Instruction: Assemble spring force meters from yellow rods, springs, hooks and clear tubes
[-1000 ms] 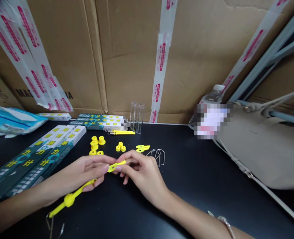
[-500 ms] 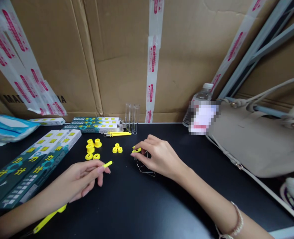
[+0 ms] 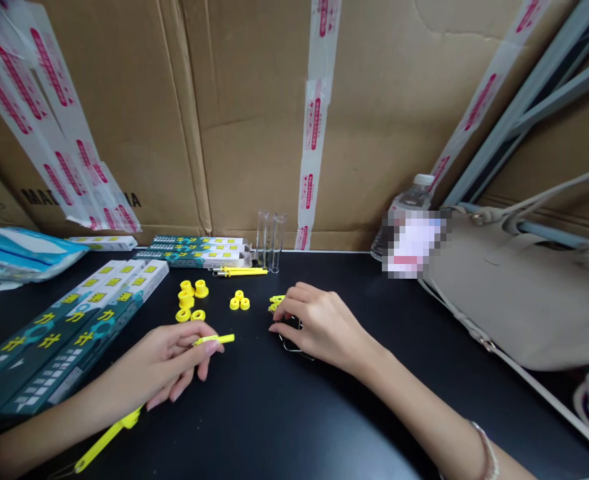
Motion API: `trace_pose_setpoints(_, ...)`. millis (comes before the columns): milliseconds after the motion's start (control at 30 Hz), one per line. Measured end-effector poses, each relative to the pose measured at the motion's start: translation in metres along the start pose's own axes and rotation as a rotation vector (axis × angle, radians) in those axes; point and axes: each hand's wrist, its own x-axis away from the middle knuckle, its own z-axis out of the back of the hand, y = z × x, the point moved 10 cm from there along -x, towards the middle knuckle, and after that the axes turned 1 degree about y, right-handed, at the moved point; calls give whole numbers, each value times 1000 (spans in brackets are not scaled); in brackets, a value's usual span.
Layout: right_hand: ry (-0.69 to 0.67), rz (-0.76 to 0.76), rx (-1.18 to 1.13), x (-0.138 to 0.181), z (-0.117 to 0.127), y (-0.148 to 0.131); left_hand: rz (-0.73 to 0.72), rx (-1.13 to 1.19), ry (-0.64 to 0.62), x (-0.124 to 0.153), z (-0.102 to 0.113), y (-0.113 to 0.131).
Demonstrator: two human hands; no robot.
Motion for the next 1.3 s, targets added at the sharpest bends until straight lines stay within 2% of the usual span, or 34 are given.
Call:
trace_pose_setpoints(200, 64, -117, -338, 0, -1, -2, -2, 14, 2, 1, -1, 1)
trace_pose_setpoints(367, 110, -255, -698, 3, -28, -14, -4, 27, -2, 1, -4, 1)
trace_pose_setpoints(533, 126, -374, -904, 6, -45, -11, 8, 39, -3, 2, -6, 1)
trace_pose_setpoints(667, 177, -445, -953, 8, -40, -1, 20, 37, 1, 2, -6, 1)
trace_pose_setpoints(767, 163, -462, -969, 8, -43, -1, 25, 26, 1, 2, -7, 1)
trace_pose_setpoints(933, 132, -451, -972, 7, -52, -8, 13, 1, 1, 1, -9, 4)
trace_pose_setpoints(1300, 147, -388, -897, 6, -46, -19, 30, -11, 8, 2, -10, 1)
